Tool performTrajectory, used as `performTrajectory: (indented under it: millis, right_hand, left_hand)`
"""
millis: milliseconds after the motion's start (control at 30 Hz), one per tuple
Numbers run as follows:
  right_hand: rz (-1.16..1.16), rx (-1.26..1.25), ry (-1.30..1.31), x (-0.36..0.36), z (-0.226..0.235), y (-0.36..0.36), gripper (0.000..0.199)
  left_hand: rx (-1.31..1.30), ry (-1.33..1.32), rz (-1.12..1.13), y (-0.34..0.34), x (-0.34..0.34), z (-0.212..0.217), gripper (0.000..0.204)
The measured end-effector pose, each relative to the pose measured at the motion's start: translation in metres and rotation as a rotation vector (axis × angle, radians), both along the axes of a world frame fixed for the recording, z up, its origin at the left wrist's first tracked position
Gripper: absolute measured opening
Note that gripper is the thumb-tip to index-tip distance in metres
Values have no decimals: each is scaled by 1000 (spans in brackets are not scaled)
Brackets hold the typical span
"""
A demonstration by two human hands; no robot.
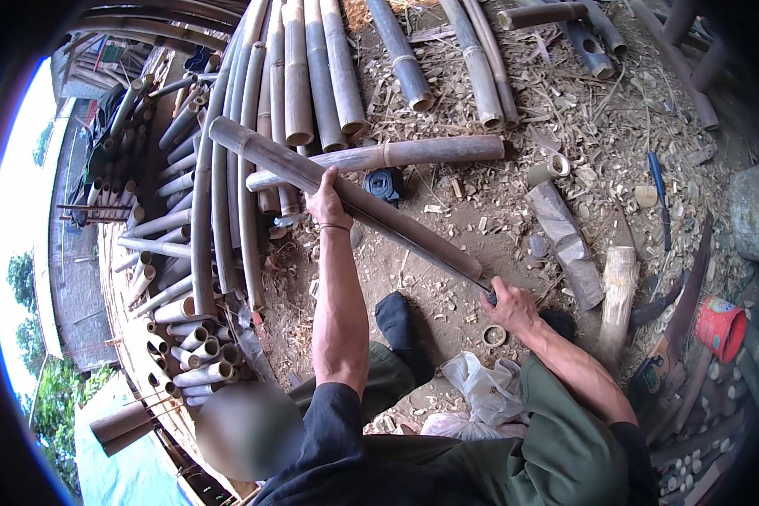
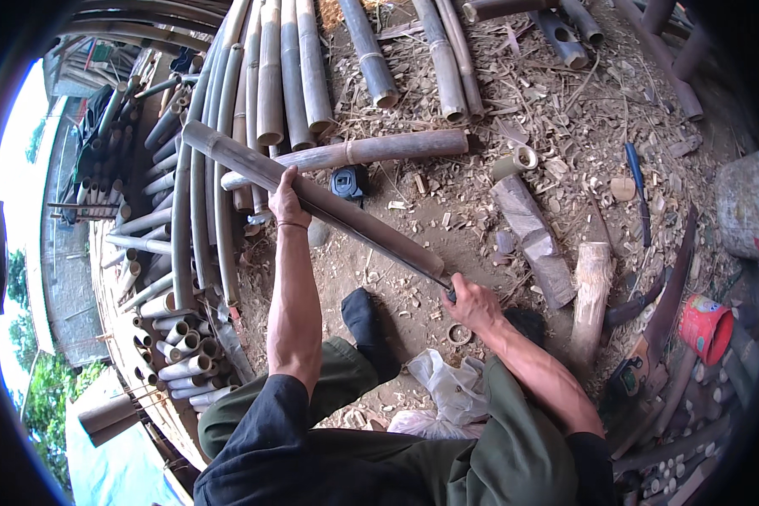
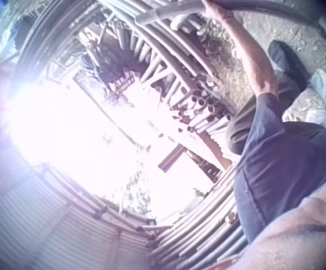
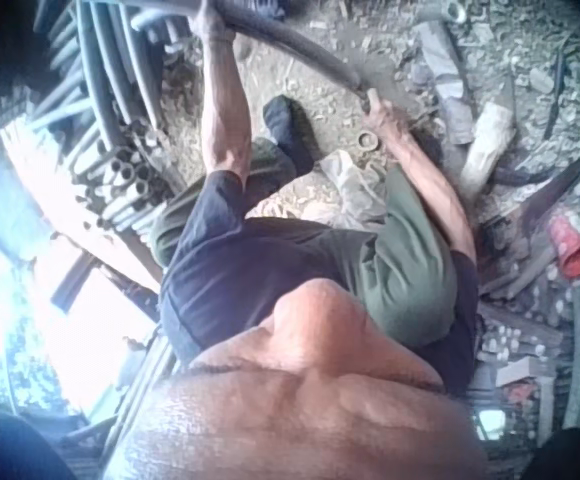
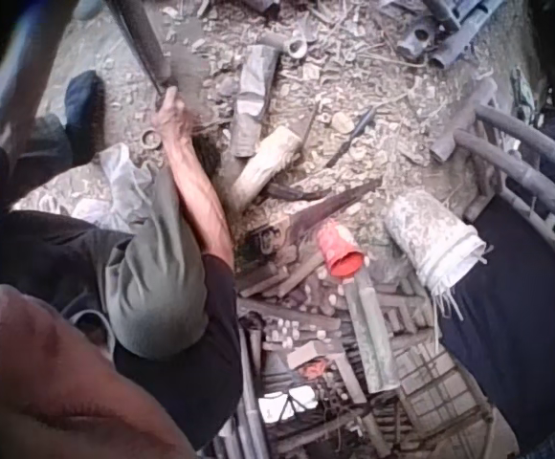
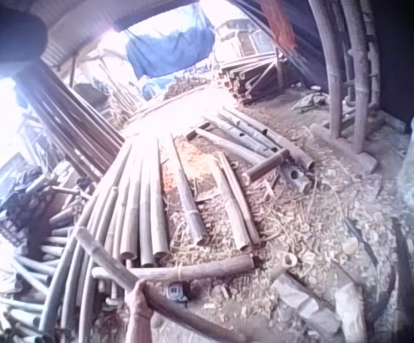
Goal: The person sits on the ground and uses a knife and a wooden mallet to split bamboo poles. They first split a short segment, then use a chisel and mallet to split a longer pole lengthwise, and finally smooth the split edges with a knife.
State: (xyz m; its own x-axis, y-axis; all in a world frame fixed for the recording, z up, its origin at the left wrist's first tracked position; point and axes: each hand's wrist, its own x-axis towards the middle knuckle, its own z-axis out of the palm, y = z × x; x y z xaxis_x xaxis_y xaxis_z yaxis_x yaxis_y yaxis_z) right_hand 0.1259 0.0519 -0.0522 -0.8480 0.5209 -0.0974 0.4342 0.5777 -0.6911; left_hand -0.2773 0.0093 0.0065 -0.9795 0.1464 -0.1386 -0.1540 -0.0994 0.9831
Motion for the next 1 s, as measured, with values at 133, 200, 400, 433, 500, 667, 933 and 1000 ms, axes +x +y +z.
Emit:
performTrajectory:
  millis: [133, 200, 400, 433, 500, 667, 933, 1000]
  right_hand:
    - [6, -69, 15, -5, -17, 2, 27]
    - [32, -95, 2, -5, -19, 0, 29]
    - [42, -200, -67, 0, -12, -5, 30]
    - [44, -202, -63, -1, -5, -6, 30]
    - [82, -201, -114, 2, 24, -4, 31]
    - [173, -211, -351, 18, 131, 18, 34]
    - [147, -247, -414, 52, 170, 13, 40]
    - [208, -207, -437, 52, 183, 29, 39]
  left_hand:
    - [53, -193, -21, -4, 0, -17, 25]
    - [138, -285, -150, -12, 0, -20, 28]
    - [349, -351, -490, -20, 15, 5, 56]
    - [348, -371, -549, -26, 10, 12, 65]
    - [389, -314, -527, -27, 16, 17, 70]
    - [414, -147, -621, -27, 59, 67, 60]
    - [334, 1, -533, -16, 115, 102, 64]
    - [371, -20, -773, -24, 116, 117, 71]
